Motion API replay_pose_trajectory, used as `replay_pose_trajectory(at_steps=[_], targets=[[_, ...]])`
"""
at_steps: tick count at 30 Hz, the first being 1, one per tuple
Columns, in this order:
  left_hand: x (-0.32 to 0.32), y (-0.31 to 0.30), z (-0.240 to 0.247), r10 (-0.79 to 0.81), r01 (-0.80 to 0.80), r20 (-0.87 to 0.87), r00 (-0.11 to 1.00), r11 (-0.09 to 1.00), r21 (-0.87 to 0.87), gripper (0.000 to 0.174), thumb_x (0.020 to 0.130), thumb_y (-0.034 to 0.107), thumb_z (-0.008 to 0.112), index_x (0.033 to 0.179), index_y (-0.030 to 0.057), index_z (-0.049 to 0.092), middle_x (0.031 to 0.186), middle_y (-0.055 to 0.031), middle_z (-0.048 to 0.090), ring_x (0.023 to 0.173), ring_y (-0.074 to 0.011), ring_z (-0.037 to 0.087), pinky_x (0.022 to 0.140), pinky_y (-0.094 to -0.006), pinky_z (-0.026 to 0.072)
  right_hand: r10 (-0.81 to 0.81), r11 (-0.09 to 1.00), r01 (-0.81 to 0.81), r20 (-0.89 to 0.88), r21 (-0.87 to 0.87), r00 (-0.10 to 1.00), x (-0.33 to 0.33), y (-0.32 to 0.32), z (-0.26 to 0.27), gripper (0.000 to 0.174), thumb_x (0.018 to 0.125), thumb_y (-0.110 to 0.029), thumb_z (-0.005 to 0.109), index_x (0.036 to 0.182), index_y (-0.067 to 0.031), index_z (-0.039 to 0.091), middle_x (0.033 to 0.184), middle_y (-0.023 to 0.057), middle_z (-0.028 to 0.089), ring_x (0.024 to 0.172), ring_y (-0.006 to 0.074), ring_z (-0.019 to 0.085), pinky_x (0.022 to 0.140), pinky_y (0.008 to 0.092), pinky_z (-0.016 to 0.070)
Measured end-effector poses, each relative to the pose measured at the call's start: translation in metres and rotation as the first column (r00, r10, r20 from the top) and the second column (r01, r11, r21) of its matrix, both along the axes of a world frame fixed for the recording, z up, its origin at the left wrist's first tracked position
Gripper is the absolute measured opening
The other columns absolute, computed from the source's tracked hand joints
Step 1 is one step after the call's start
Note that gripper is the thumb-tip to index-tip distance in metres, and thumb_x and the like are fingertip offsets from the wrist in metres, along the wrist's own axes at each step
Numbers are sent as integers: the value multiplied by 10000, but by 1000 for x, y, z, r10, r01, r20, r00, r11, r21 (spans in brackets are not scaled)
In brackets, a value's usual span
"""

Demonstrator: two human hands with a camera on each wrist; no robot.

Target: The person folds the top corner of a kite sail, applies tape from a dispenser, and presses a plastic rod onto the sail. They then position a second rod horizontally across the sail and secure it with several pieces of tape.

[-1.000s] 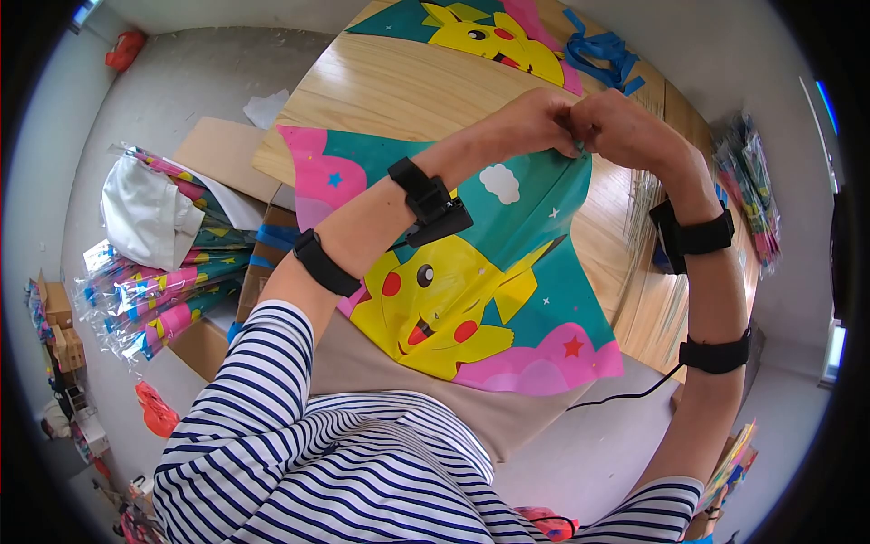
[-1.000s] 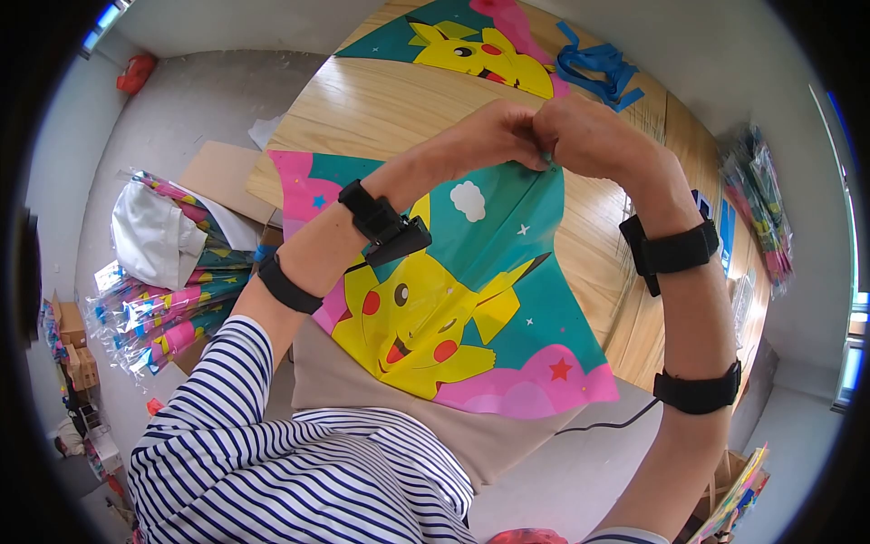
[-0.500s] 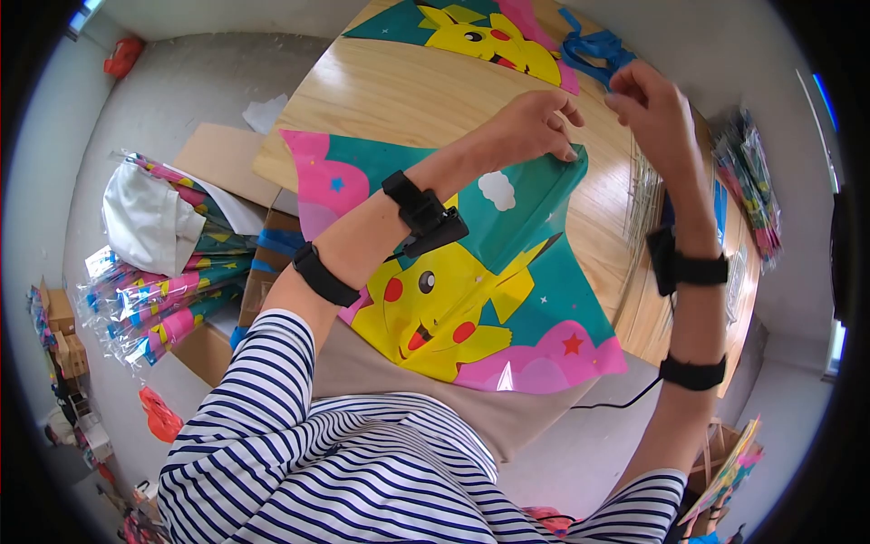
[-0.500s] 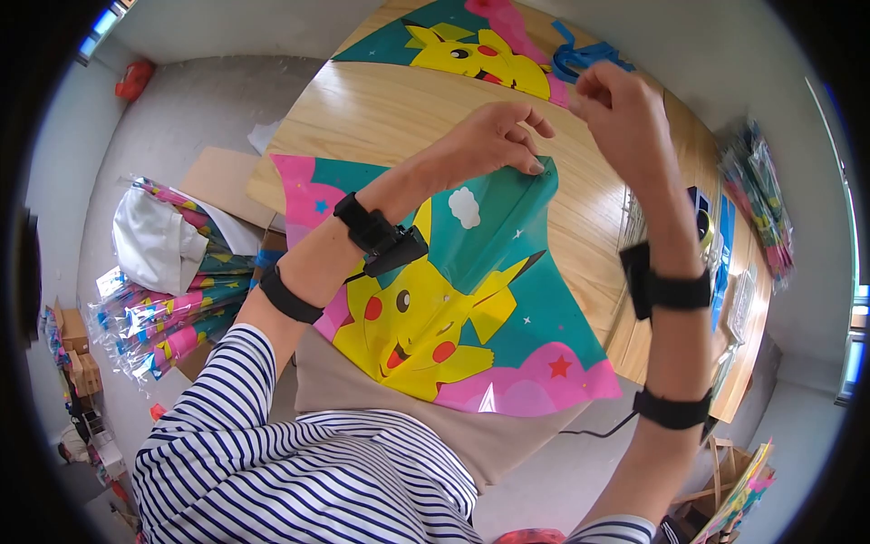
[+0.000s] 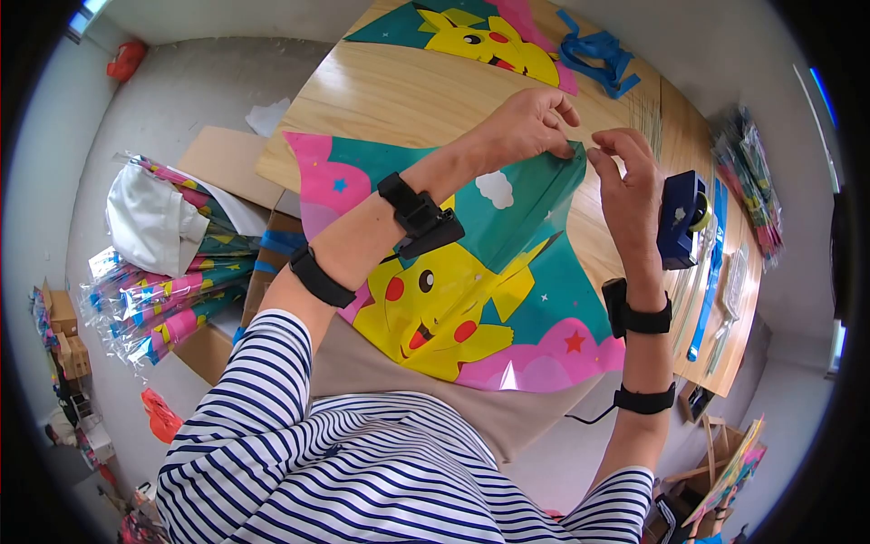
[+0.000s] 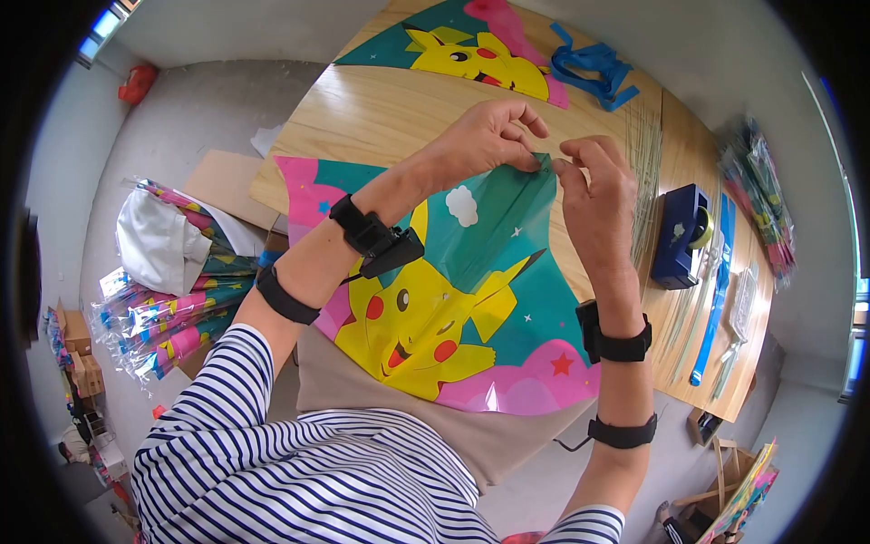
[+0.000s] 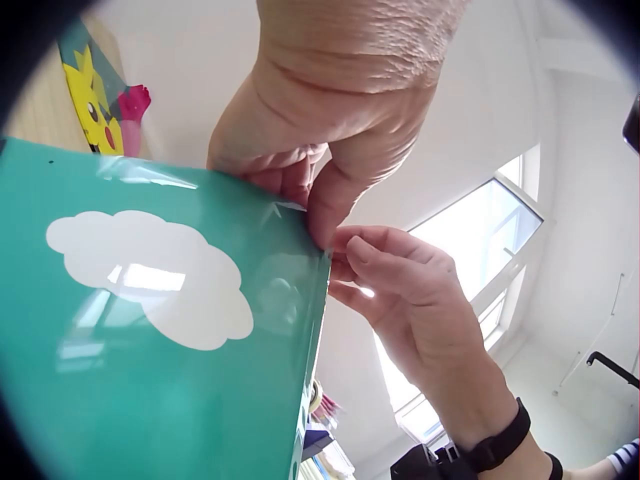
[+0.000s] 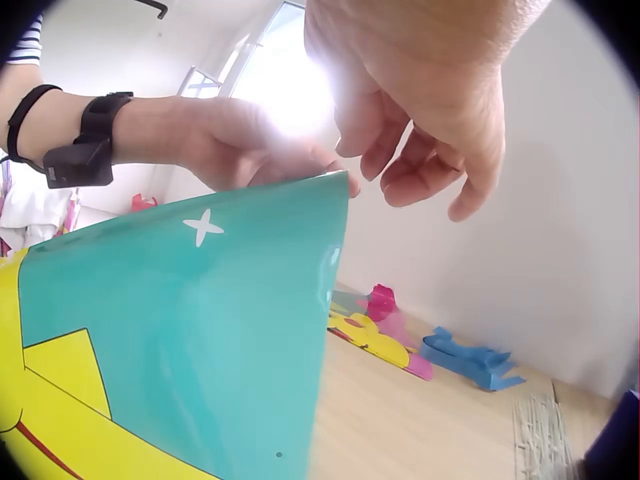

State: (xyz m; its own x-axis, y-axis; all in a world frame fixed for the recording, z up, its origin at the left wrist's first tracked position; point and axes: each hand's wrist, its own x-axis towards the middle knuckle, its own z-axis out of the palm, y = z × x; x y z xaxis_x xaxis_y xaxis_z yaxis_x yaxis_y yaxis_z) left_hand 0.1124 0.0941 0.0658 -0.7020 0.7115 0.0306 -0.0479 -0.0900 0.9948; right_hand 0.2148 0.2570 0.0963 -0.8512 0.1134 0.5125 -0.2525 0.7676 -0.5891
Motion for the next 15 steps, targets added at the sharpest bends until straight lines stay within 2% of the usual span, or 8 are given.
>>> replay_pose_trajectory(at_steps=[1,4,7,8,11,15], targets=[[0,0,0,4,-4,-7,1000,1000,-3,331,835,-17,699,1147,-3,588,873,-70,710,861,-121,677,799,-251,511,-13,1000,13,-27,1,1000,1,-1,0,145,817,10,711,960,21,689,959,111,673,844,247,676,720,334,517],[1,0,-1,19,-19,-21,1000,1000,-10,324,831,-18,698,1137,-5,591,866,-63,710,850,-114,671,789,-251,508,17,989,-2,-103,148,995,4,5,-6,165,799,5,715,962,5,693,966,114,668,858,290,659,730,361,513],[1,3,-2,26,-26,-19,999,1000,-8,315,827,-21,696,1125,-3,596,854,-56,708,843,-111,668,784,-250,506,-2,979,22,-101,200,995,4,-3,-11,175,781,11,717,955,-5,696,958,118,662,870,322,639,749,387,507],[2,3,-1,23,-23,-17,1000,1000,-2,310,826,-22,695,1120,-1,599,850,-54,707,841,-111,668,784,-250,506,-5,981,26,-108,191,994,2,-3,-13,144,788,8,716,931,-5,696,948,115,661,875,328,631,756,405,502],[2,2,-1,22,-22,-6,1000,1000,16,300,825,-24,692,1109,1,603,843,-51,704,831,-109,668,784,-247,505,8,991,2,-74,133,997,-2,-1,-15,123,797,2,716,918,-6,695,936,118,662,857,316,646,741,390,506],[1,2,-1,5,-4,-25,1000,1000,20,270,834,-27,683,1092,5,611,835,-45,701,801,-106,663,787,-239,504,23,998,-20,58,-52,998,-7,3,-14,105,819,-9,714,919,5,686,887,121,675,804,257,657,717,353,509]])
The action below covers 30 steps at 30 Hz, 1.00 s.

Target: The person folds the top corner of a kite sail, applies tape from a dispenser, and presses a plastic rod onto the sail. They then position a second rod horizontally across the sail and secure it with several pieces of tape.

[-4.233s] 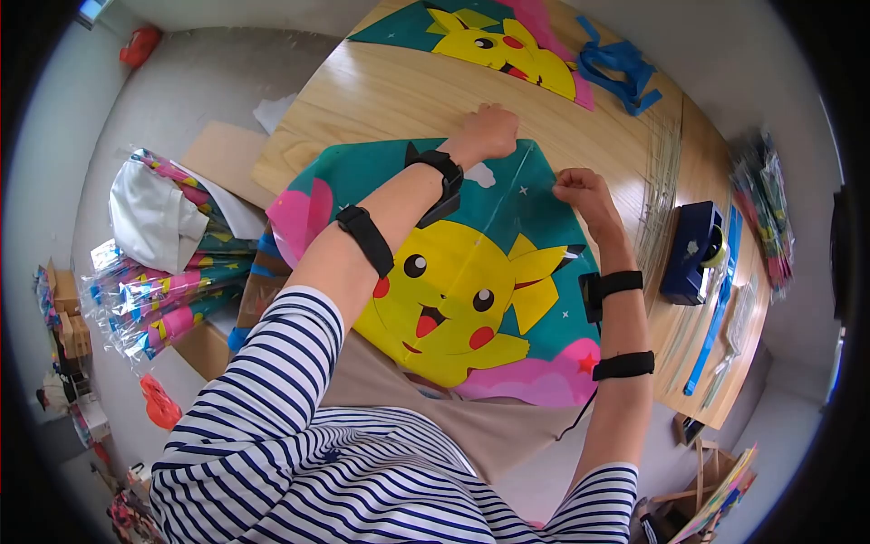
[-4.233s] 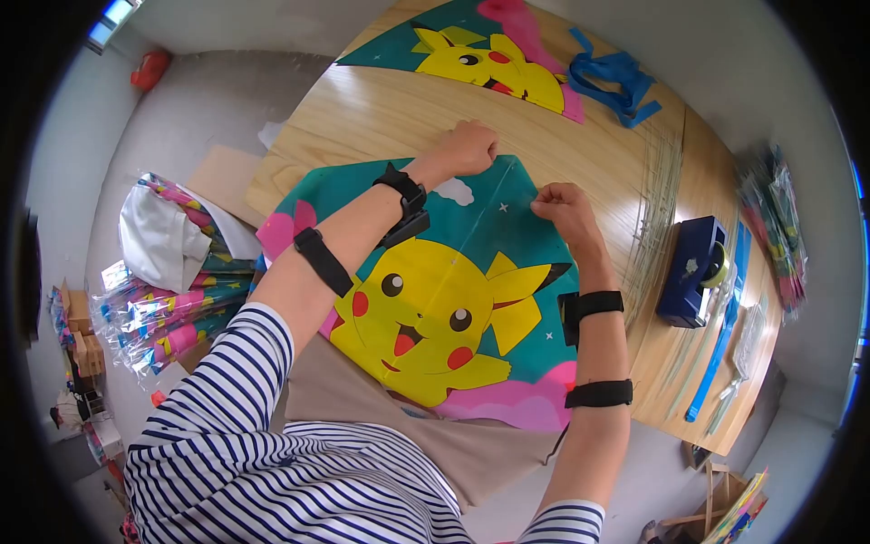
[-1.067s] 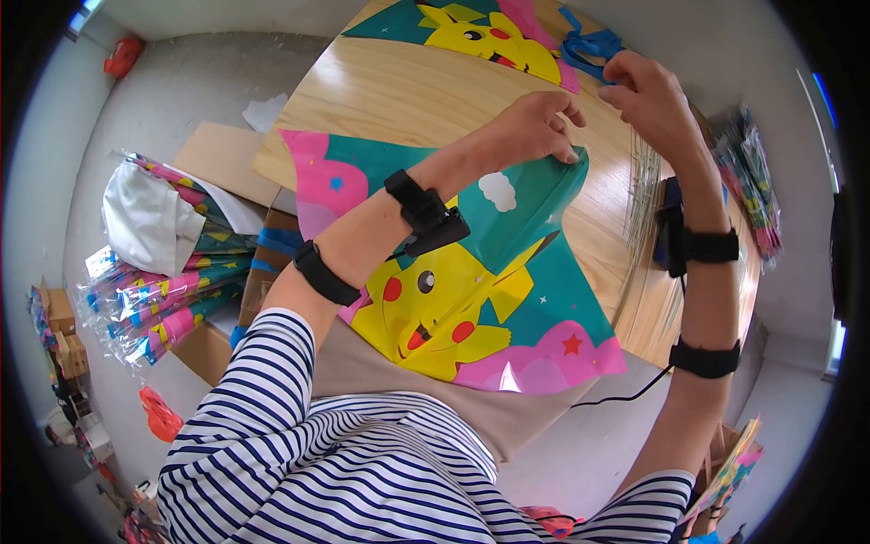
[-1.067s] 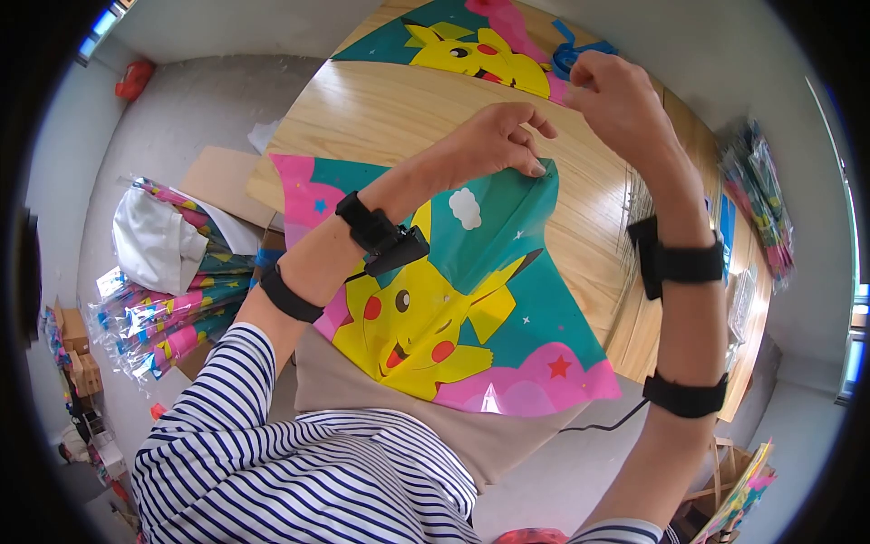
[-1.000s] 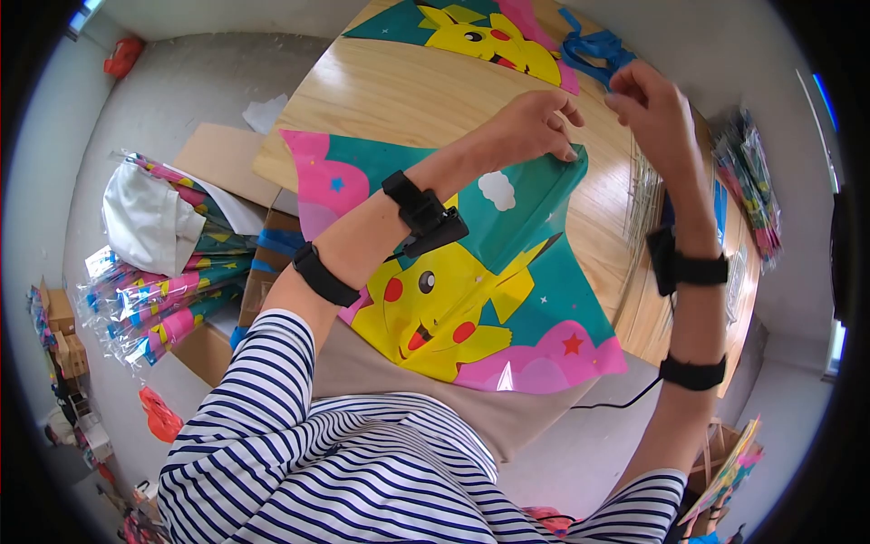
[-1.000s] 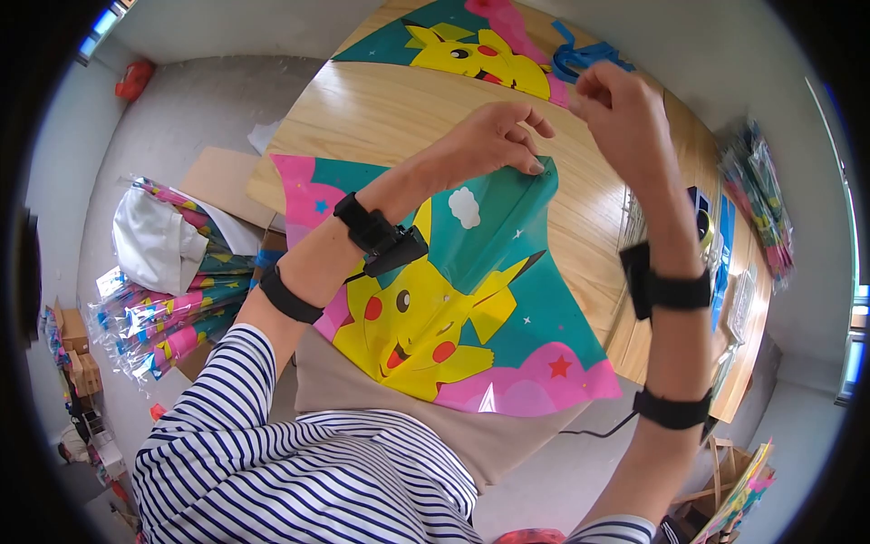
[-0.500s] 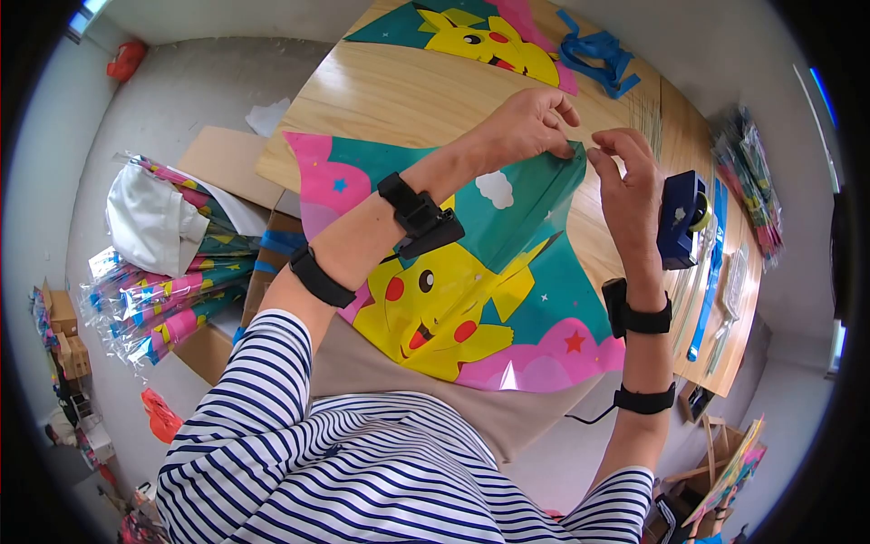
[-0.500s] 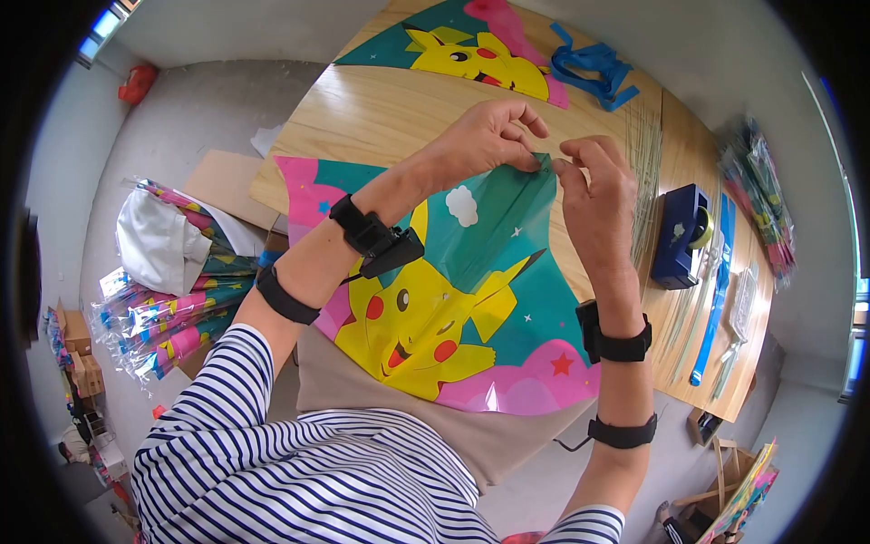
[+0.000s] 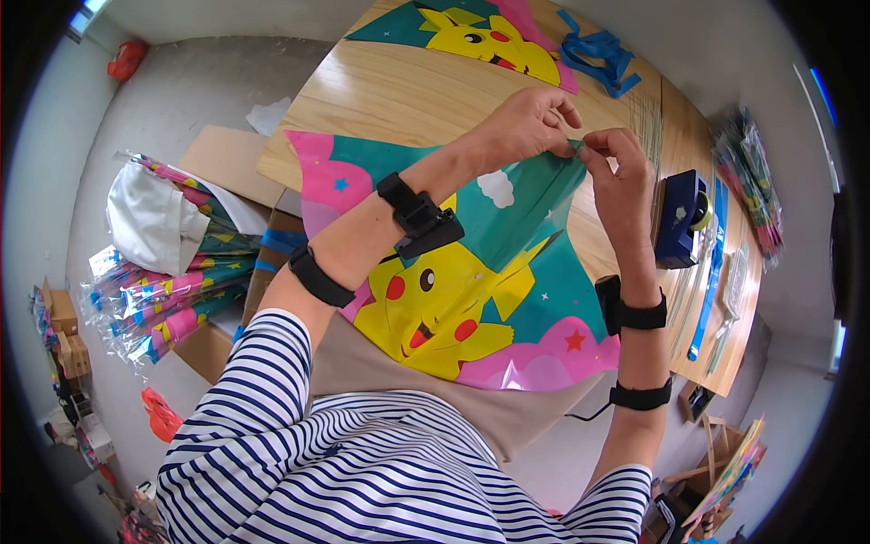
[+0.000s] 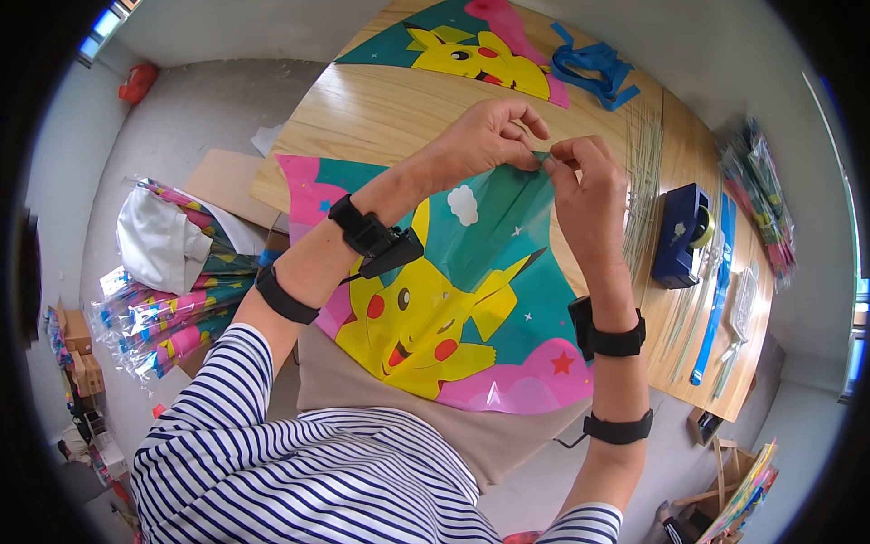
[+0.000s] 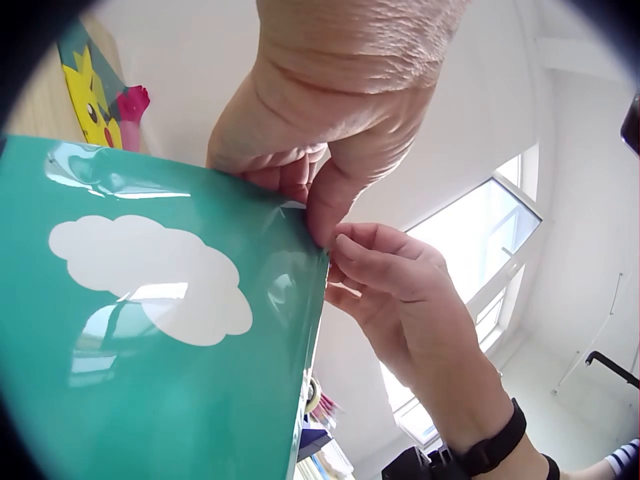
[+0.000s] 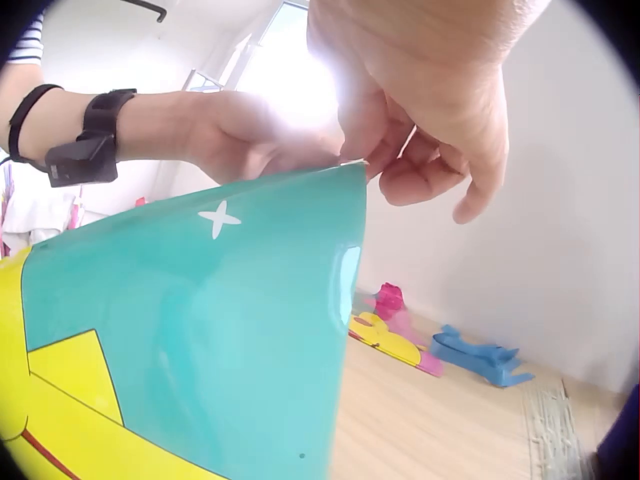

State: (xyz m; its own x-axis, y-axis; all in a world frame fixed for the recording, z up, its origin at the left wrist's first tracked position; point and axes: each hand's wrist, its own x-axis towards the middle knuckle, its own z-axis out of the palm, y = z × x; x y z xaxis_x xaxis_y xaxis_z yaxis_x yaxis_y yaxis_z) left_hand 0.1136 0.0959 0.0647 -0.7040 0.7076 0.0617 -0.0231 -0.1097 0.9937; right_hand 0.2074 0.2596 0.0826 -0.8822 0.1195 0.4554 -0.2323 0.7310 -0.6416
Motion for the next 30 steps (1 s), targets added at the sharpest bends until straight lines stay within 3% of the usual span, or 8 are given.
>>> replay_pose_trajectory(at_steps=[5,12,18,21,24,27,30], targets=[[4,0,0,-14,16,-71,997,1000,26,216,858,-16,683,1066,15,633,862,-38,680,844,-96,644,790,-238,502,27,965,52,293,-259,956,-10,12,-2,103,863,-57,693,915,30,673,771,82,660,743,150,610,689,302,488],[2,1,-1,55,-57,-163,985,998,-7,80,942,99,659,955,20,664,883,8,636,849,-71,567,778,-238,476,23,976,50,324,-213,946,-7,7,4,137,877,-98,685,887,37,664,709,58,618,690,130,553,643,307,458],[-4,6,-2,-20,19,-15,1000,998,-55,95,953,119,645,954,25,662,876,19,617,823,-66,537,737,-232,447,40,984,16,307,-177,951,-5,8,6,141,876,-102,680,873,37,657,700,73,608,685,140,545,643,315,456],[-1,6,1,-5,7,15,1000,997,-78,88,957,96,627,959,14,659,890,4,629,868,-74,559,776,-235,464,48,981,12,301,-195,953,-6,9,5,138,874,-102,679,873,34,659,700,81,608,687,149,550,650,317,460],[9,4,3,158,-154,-100,982,987,46,68,946,59,624,965,5,662,895,-16,651,880,-91,591,796,-245,488,46,977,18,291,-214,956,-6,7,5,134,871,-102,680,878,32,669,708,88,620,692,154,558,655,317,463],[14,3,6,291,-267,-396,871,957,114,45,876,31,663,897,-8,671,826,-94,697,784,-177,655,735,-310,531,30,977,36,302,-212,953,-5,7,6,137,871,-105,680,884,30,678,716,93,633,696,154,566,657,318,465],[14,3,1,208,-222,-428,880,975,18,55,909,27,657,947,-9,672,860,-36,673,820,-105,611,757,-257,512,26,979,36,298,-200,954,-5,5,8,143,868,-112,684,886,30,683,715,96,637,693,155,569,656,321,467]])
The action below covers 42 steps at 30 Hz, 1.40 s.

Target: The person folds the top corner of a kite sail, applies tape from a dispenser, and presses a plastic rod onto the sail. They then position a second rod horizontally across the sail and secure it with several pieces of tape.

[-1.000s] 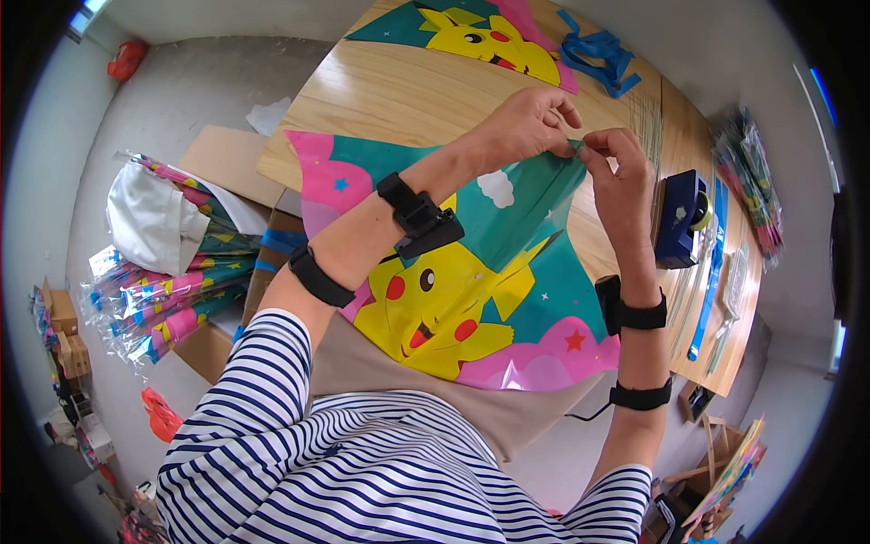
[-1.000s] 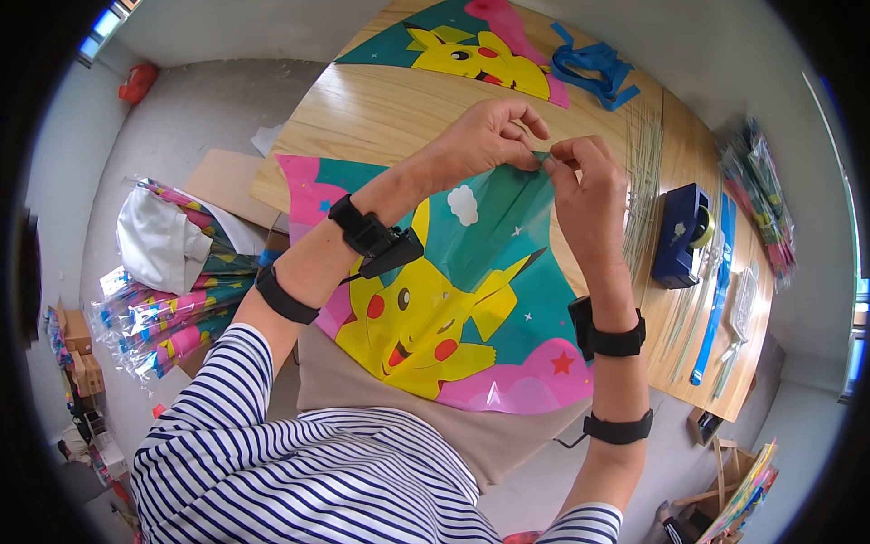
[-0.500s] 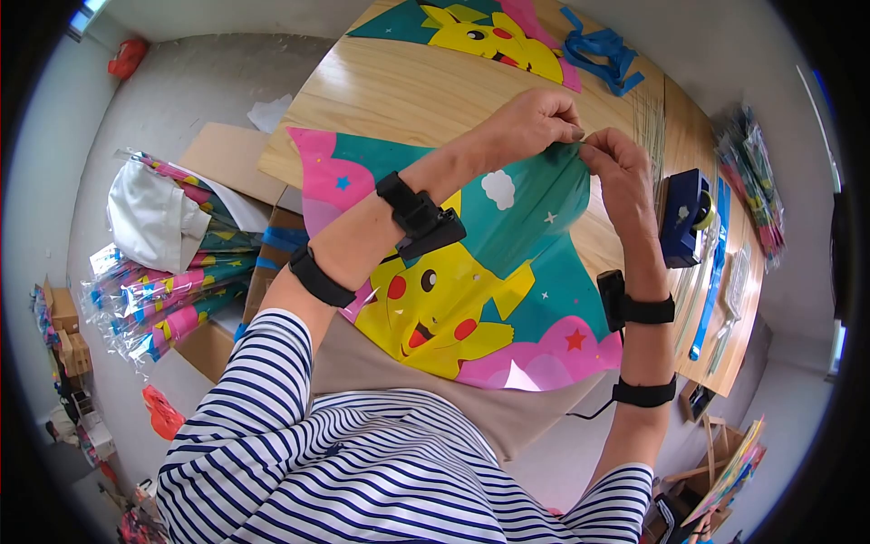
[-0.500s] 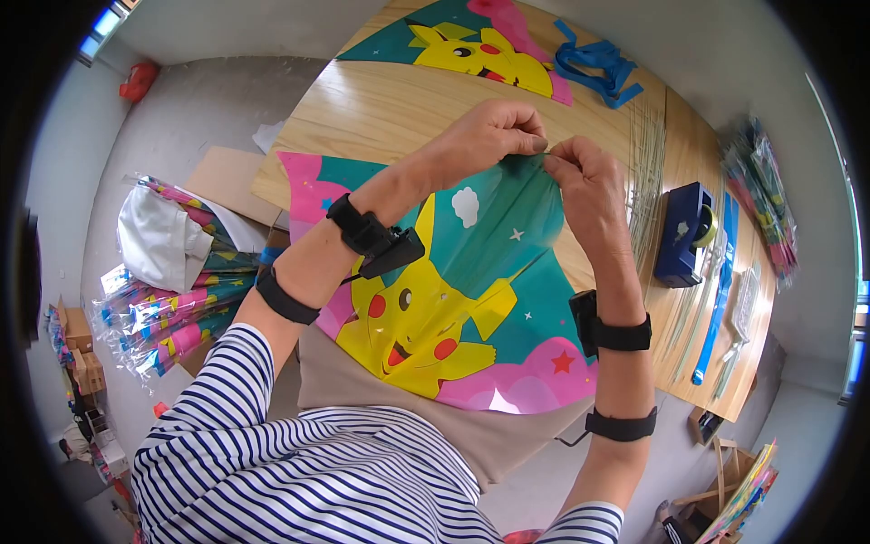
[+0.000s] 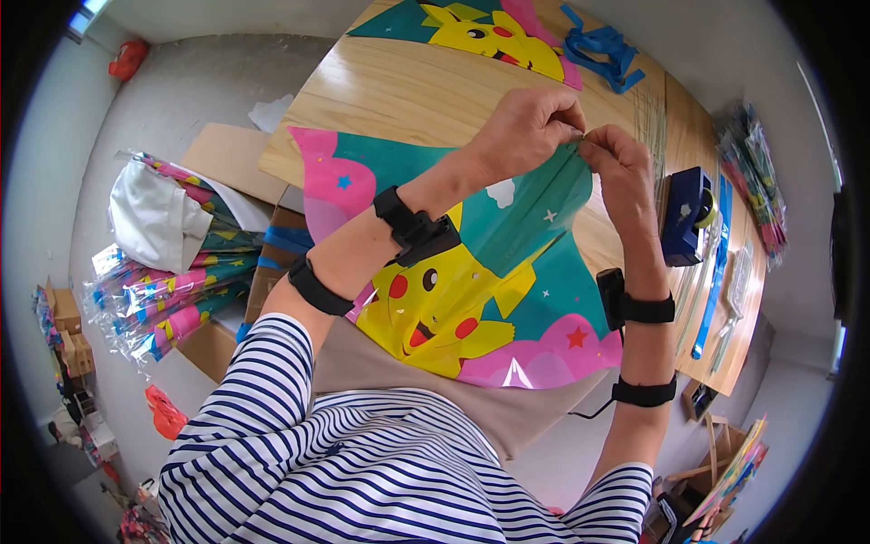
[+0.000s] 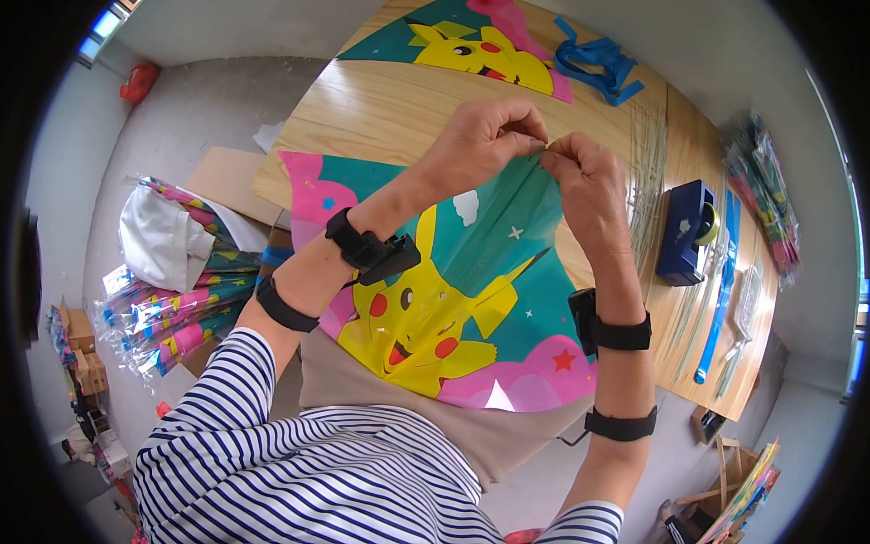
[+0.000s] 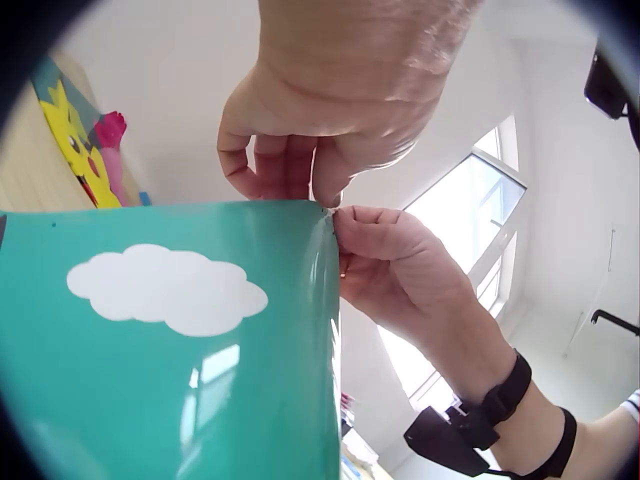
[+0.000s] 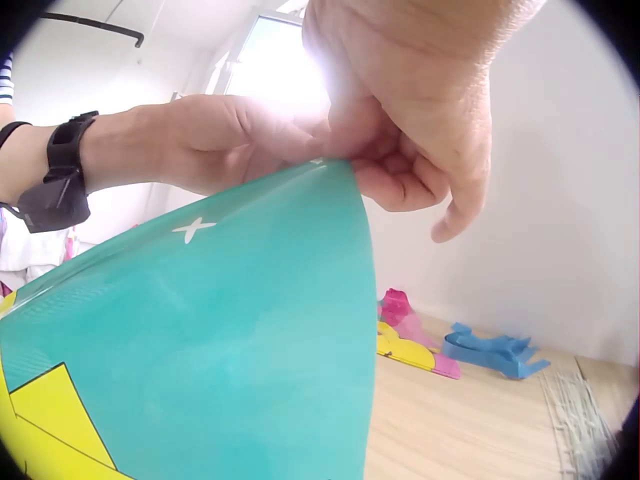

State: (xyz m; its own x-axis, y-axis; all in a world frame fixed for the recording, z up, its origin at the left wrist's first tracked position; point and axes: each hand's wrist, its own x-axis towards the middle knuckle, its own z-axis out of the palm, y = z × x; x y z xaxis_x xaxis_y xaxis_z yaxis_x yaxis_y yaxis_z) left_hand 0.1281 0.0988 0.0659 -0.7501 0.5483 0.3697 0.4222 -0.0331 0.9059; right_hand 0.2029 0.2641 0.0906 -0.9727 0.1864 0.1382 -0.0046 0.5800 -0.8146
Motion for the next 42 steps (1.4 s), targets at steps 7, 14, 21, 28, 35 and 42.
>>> replay_pose_trajectory(at_steps=[7,14,21,28,35,42], targets=[[-3,-2,1,-73,78,106,992,996,-44,98,933,81,646,929,-17,651,837,-31,648,817,-89,574,747,-253,482,-1,998,2,-30,62,1000,1,-2,4,143,848,-109,698,878,29,678,697,112,616,668,168,560,646,327,466],[-4,-4,4,-79,100,193,978,990,-102,162,969,151,600,925,-2,633,829,4,601,807,-71,523,730,-248,454,58,990,-57,3,-132,998,-6,10,-12,114,872,-96,697,902,15,688,747,55,659,706,128,580,664,297,474],[-5,-8,3,-45,68,270,962,995,-75,169,979,159,588,933,3,634,839,12,602,807,-60,521,722,-242,447,-32,999,29,-256,-18,966,8,2,-10,65,861,-11,694,920,14,681,881,79,681,799,150,638,738,288,502],[-5,-4,3,-56,75,221,974,994,-77,162,957,150,608,919,-3,643,816,-18,609,784,-86,537,707,-263,456,37,996,-7,-322,93,946,5,-12,-2,67,844,9,685,899,37,657,850,104,658,758,205,629,705,303,491],[-6,-2,-3,-137,137,278,951,990,19,201,935,180,655,950,-20,663,831,-62,666,763,-130,585,695,-302,482,36,991,-44,-68,-128,997,-1,1,-7,103,905,-74,642,882,26,647,760,54,593,719,131,537,659,292,448],[-17,-37,-2,-97,149,205,974,956,-255,235,934,212,692,1066,18,692,834,10,638,796,-66,564,717,-247,452,-35,998,25,-195,-51,980,1,11,-11,118,941,-97,626,925,20,639,701,16,564,673,109,518,631,272,437]])
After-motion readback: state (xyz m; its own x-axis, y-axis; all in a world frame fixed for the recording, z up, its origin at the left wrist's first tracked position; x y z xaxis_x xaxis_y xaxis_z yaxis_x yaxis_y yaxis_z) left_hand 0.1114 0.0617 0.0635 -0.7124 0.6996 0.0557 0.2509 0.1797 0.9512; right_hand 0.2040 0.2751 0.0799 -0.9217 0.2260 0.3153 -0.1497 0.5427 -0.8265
